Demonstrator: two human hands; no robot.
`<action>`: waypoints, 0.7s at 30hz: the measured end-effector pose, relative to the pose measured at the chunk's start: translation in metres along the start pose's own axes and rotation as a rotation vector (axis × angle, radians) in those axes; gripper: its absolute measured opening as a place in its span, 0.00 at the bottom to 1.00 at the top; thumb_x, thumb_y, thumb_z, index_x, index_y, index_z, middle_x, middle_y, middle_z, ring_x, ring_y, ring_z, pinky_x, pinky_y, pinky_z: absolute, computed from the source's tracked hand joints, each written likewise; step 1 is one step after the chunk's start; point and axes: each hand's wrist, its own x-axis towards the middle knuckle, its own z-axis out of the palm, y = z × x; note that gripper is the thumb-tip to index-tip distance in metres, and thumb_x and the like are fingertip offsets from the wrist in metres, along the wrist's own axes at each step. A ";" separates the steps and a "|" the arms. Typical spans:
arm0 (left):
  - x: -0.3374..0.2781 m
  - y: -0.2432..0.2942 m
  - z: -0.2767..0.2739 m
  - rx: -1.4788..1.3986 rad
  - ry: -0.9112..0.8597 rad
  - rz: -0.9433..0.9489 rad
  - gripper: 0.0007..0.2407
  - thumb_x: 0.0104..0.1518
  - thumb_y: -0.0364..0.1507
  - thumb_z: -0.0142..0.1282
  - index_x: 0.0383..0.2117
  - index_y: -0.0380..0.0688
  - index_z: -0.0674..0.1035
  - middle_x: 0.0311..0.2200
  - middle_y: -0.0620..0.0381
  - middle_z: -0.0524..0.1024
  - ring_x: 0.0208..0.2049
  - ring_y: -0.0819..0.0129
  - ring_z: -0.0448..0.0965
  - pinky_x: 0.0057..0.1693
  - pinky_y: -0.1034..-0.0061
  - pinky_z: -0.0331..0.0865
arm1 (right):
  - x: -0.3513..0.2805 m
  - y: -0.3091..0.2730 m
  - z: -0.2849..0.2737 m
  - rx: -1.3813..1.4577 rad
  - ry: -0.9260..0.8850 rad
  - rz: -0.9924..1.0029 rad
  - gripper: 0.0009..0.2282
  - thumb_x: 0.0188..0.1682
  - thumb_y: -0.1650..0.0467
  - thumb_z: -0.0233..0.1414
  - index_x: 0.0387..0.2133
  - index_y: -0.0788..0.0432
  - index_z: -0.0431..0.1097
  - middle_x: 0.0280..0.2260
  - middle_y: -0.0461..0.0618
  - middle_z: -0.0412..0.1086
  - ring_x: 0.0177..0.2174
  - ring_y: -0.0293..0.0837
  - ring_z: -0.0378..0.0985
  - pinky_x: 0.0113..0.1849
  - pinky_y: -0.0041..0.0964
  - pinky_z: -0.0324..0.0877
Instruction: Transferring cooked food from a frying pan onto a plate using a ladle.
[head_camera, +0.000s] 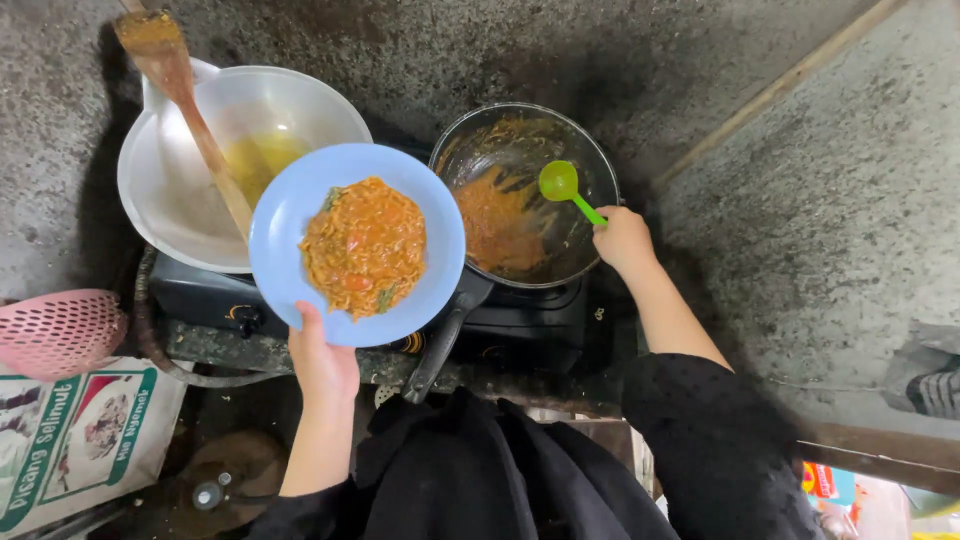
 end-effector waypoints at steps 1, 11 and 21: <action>-0.006 0.003 -0.005 0.029 0.022 0.033 0.29 0.67 0.46 0.43 0.70 0.50 0.53 0.70 0.45 0.56 0.70 0.44 0.55 0.70 0.40 0.50 | 0.001 -0.003 0.011 -0.283 0.029 -0.065 0.13 0.46 0.74 0.53 0.44 0.65 0.76 0.27 0.61 0.76 0.28 0.53 0.83 0.31 0.46 0.78; -0.045 0.009 -0.053 0.148 0.269 0.135 0.29 0.67 0.48 0.45 0.69 0.45 0.58 0.68 0.45 0.59 0.69 0.49 0.58 0.72 0.47 0.49 | -0.015 -0.071 0.043 -0.485 0.017 -0.335 0.10 0.50 0.74 0.48 0.40 0.70 0.72 0.28 0.67 0.73 0.32 0.68 0.82 0.36 0.58 0.77; -0.072 0.020 -0.051 0.176 0.366 0.037 0.37 0.53 0.50 0.45 0.67 0.38 0.59 0.65 0.47 0.65 0.66 0.53 0.66 0.67 0.58 0.65 | -0.017 -0.106 -0.029 -0.419 -0.476 -0.085 0.16 0.55 0.70 0.48 0.53 0.36 0.71 0.45 0.52 0.76 0.34 0.53 0.76 0.34 0.45 0.66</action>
